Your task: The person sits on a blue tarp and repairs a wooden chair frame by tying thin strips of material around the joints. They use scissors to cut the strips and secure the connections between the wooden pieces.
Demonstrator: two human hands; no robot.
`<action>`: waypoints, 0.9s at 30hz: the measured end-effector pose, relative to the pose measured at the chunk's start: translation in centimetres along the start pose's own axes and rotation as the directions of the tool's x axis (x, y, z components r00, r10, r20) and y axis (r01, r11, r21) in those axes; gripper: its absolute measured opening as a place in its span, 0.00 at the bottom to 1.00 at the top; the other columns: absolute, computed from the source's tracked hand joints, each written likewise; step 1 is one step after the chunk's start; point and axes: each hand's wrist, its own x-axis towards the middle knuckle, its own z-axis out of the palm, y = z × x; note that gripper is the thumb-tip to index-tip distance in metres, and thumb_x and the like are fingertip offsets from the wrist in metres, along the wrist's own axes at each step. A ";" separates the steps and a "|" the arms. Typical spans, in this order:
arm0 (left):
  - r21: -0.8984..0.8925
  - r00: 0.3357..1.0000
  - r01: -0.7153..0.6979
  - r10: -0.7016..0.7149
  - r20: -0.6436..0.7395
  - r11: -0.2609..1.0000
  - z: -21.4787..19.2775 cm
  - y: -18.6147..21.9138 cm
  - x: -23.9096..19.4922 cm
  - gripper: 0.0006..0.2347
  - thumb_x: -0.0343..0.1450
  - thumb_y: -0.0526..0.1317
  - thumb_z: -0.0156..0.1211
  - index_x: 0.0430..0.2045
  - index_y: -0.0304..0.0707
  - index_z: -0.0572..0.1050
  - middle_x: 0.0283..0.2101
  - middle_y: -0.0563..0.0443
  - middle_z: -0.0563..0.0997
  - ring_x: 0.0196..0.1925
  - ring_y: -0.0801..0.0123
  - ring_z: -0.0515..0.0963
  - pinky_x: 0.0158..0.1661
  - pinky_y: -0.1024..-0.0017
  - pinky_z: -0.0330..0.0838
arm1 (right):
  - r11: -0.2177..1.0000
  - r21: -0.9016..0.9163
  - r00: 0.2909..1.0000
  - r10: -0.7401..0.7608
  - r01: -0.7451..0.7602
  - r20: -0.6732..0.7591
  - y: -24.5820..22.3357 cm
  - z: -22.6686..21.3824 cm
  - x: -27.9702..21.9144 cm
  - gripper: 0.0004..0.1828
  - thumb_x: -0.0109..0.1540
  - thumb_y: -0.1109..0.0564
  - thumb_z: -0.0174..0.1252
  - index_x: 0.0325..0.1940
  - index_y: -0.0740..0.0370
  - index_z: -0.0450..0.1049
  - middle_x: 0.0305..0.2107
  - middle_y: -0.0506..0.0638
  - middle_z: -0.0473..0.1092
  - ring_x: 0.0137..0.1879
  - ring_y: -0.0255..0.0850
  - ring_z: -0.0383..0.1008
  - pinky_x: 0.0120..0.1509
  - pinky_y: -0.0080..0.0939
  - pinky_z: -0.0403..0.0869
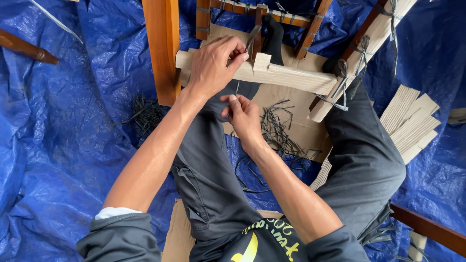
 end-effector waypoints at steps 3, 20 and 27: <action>0.137 0.974 -0.198 0.210 -0.082 0.971 0.3 -0.5 -0.7 0.07 0.75 0.40 0.66 0.34 0.38 0.76 0.33 0.55 0.82 0.34 0.67 0.82 0.35 0.68 0.74 | 0.967 -0.240 0.996 -0.072 0.081 0.044 -2.9 -0.3 -1.5 0.17 0.73 0.52 0.46 0.45 0.64 0.78 0.21 0.43 0.70 0.24 0.27 0.61 0.29 0.31 0.62; 0.204 0.871 -0.439 0.470 -0.141 0.875 -0.5 -0.1 -2.0 0.09 0.67 0.30 0.66 0.35 0.41 0.72 0.43 0.54 0.83 0.47 0.61 0.84 0.48 0.66 0.76 | 0.846 -0.533 0.988 0.100 -0.023 0.116 -14.3 -2.7 14.6 0.16 0.70 0.52 0.50 0.40 0.65 0.78 0.25 0.45 0.73 0.22 0.29 0.61 0.22 0.33 0.57; 0.205 0.936 -0.298 0.328 -0.130 0.932 0.9 0.2 -2.0 0.06 0.74 0.33 0.63 0.35 0.37 0.70 0.27 0.48 0.81 0.31 0.62 0.82 0.41 0.65 0.71 | 0.510 -0.617 0.711 -0.694 0.599 0.116 -10.9 -4.0 9.9 0.13 0.74 0.56 0.51 0.52 0.70 0.73 0.41 0.54 0.76 0.43 0.37 0.76 0.47 0.36 0.76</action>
